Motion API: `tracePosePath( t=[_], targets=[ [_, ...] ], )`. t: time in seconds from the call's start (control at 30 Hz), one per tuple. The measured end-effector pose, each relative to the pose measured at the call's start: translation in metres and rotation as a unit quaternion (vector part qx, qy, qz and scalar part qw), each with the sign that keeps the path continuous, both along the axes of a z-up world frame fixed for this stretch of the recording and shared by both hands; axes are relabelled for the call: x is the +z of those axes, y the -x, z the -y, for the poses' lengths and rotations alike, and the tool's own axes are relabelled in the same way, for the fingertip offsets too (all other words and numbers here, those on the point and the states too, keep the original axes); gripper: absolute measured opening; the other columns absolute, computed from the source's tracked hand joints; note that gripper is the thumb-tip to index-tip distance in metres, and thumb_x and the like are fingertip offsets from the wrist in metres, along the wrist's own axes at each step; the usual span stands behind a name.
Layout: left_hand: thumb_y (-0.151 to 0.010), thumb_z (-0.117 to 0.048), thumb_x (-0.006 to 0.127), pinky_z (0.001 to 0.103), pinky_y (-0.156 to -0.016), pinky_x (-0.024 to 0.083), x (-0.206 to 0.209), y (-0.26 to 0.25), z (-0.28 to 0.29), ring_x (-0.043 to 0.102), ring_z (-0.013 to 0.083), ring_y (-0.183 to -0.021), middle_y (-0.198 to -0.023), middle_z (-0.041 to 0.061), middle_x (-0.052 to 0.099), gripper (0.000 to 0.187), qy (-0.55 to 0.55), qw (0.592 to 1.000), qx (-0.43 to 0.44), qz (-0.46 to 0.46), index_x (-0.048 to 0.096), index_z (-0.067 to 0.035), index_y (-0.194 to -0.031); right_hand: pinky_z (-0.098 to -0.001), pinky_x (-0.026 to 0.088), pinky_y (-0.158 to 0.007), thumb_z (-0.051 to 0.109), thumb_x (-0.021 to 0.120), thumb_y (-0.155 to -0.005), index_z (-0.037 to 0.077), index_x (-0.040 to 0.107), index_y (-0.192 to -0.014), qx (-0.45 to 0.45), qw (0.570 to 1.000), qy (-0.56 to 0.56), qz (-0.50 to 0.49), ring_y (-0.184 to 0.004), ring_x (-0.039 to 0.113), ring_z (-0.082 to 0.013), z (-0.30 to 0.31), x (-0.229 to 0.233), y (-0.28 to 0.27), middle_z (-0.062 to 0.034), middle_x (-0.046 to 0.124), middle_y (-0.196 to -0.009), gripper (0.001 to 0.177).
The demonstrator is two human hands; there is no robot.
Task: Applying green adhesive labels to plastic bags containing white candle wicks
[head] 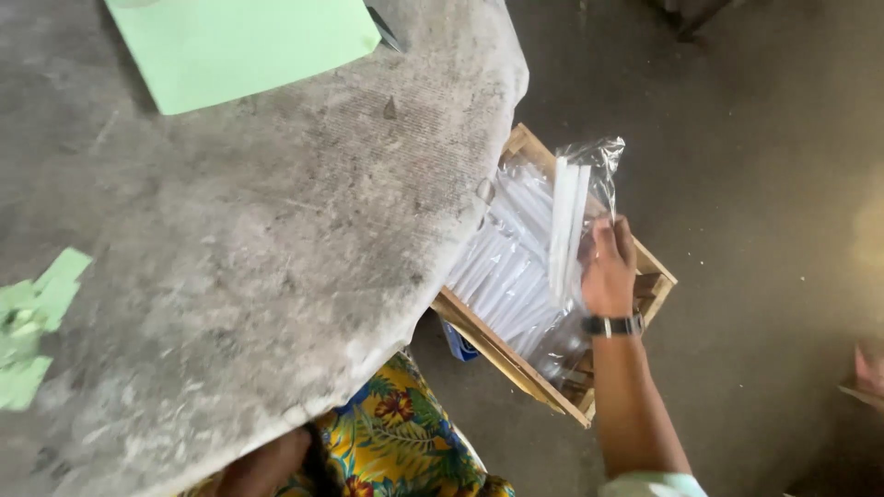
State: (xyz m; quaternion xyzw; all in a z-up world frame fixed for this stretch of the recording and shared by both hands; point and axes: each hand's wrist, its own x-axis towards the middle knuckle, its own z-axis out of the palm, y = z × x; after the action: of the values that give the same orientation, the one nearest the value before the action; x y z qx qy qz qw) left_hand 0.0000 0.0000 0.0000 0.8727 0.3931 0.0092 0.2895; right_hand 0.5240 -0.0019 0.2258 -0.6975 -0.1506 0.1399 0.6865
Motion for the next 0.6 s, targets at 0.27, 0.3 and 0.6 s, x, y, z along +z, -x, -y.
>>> tracePosePath(
  t=[0.27,0.3,0.6],
  targets=[
    [-0.075,-0.05,0.048,0.035,-0.066,0.05,0.316,-0.079,-0.037,0.066,0.0161,-0.093,-0.108,-0.003,0.063,0.048,0.296,0.951,0.051,0.078,0.047,-0.02,-0.112,-0.0335,0.038,-0.077,0.008,0.034,-0.097,0.017,0.037,-0.124,0.294,0.82,-0.033,0.491,-0.083,0.044,-0.0251,0.014,0.078,0.188,-0.0136,0.045,-0.104,0.028],
    [-0.075,-0.05,0.048,0.035,-0.066,0.05,0.33,-0.079,-0.036,0.066,0.0161,-0.093,-0.108,-0.003,0.063,0.048,0.286,0.952,0.079,0.08,0.047,-0.02,-0.112,-0.0335,0.038,-0.077,0.008,0.034,-0.097,0.017,0.037,-0.124,0.313,0.814,-0.054,0.486,-0.083,0.044,-0.0251,0.008,0.092,0.218,-0.0136,0.045,-0.104,0.028],
    [-0.075,-0.028,0.057,0.028,-0.044,0.032,0.373,-0.068,-0.032,0.039,0.0116,-0.047,-0.055,0.002,0.045,0.024,0.048,0.899,0.213,0.379,0.047,-0.007,-0.081,-0.0271,0.041,-0.076,0.027,0.058,-0.081,0.006,0.047,-0.097,0.455,0.852,-0.152,-0.209,-0.092,0.054,-0.0185,0.026,0.108,0.319,-0.0082,0.056,-0.098,0.029]
  ],
)
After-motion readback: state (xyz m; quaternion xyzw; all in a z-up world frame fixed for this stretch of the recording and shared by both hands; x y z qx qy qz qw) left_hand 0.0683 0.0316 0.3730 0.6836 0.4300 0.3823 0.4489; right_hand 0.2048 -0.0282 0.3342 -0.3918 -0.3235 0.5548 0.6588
